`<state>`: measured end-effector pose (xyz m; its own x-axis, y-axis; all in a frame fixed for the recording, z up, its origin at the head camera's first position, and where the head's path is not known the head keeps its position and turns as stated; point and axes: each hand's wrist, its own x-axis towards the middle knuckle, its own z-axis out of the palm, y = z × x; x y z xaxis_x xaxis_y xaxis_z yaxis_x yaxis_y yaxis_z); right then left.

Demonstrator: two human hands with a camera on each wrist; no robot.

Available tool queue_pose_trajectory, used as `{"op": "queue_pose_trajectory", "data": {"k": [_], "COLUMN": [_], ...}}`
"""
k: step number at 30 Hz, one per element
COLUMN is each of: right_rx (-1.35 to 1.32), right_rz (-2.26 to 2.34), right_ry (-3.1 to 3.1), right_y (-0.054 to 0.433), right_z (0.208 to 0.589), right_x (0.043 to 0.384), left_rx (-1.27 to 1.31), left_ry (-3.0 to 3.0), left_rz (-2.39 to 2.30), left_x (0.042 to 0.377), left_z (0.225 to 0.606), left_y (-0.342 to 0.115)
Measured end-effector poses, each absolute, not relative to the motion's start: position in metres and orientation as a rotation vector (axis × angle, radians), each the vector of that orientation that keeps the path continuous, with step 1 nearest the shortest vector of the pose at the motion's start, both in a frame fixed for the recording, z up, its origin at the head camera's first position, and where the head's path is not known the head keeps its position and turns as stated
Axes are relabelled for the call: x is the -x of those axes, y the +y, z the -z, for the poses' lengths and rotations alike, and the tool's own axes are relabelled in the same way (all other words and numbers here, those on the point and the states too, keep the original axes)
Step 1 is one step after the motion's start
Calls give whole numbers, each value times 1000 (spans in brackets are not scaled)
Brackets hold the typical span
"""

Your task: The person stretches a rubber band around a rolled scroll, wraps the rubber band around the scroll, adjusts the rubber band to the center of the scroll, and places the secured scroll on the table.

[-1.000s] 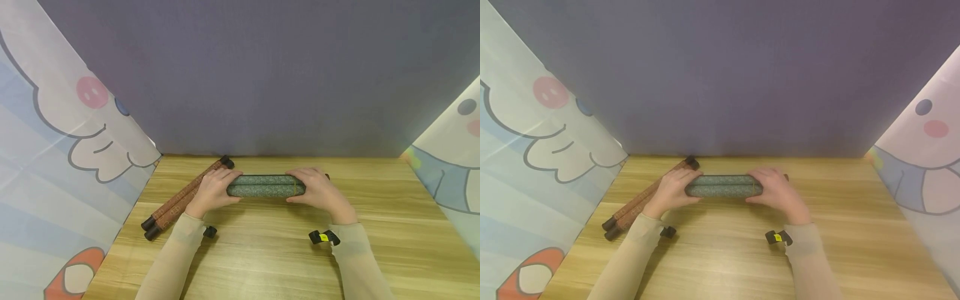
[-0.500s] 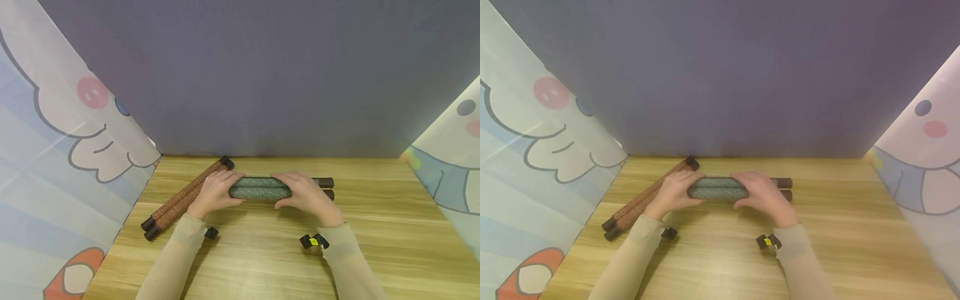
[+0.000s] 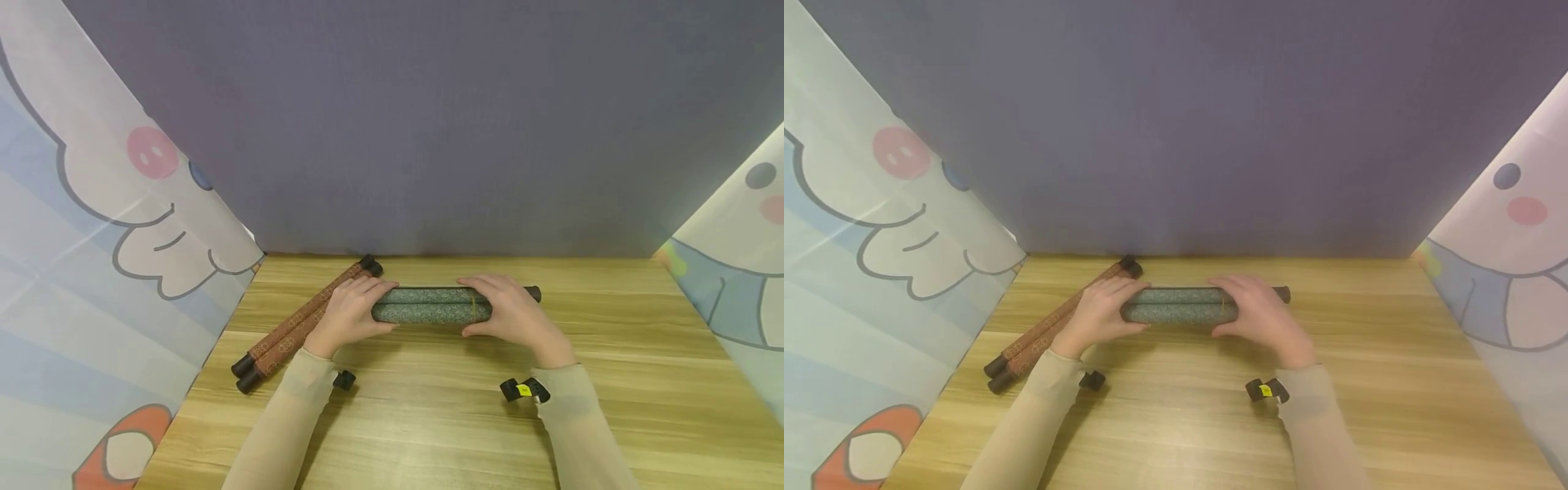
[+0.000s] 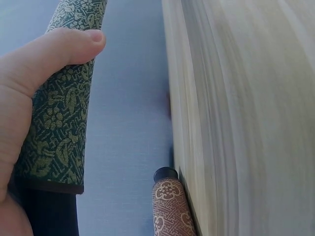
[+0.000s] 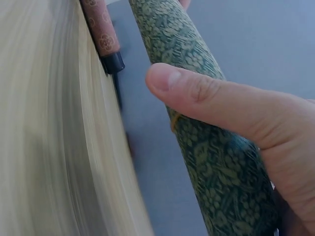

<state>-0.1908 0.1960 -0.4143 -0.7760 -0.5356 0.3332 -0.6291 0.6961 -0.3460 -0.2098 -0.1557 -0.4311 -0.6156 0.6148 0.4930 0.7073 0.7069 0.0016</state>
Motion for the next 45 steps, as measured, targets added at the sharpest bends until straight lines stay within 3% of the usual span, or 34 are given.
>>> {"op": "queue_pose_trajectory", "data": {"k": [16,45], "right_rx": [-843,-843], "right_rz": [-744,-720], "right_ry": [-2787,-2821], "right_y": [218,213], "right_z": [418,415], "right_x": [195,191], "left_rx": [1005,1015], "left_ry": [-2441,-2458], "left_rz": [284,268], "left_x": [215,210], "left_z": [434,430], "left_y": [-165,-156]}}
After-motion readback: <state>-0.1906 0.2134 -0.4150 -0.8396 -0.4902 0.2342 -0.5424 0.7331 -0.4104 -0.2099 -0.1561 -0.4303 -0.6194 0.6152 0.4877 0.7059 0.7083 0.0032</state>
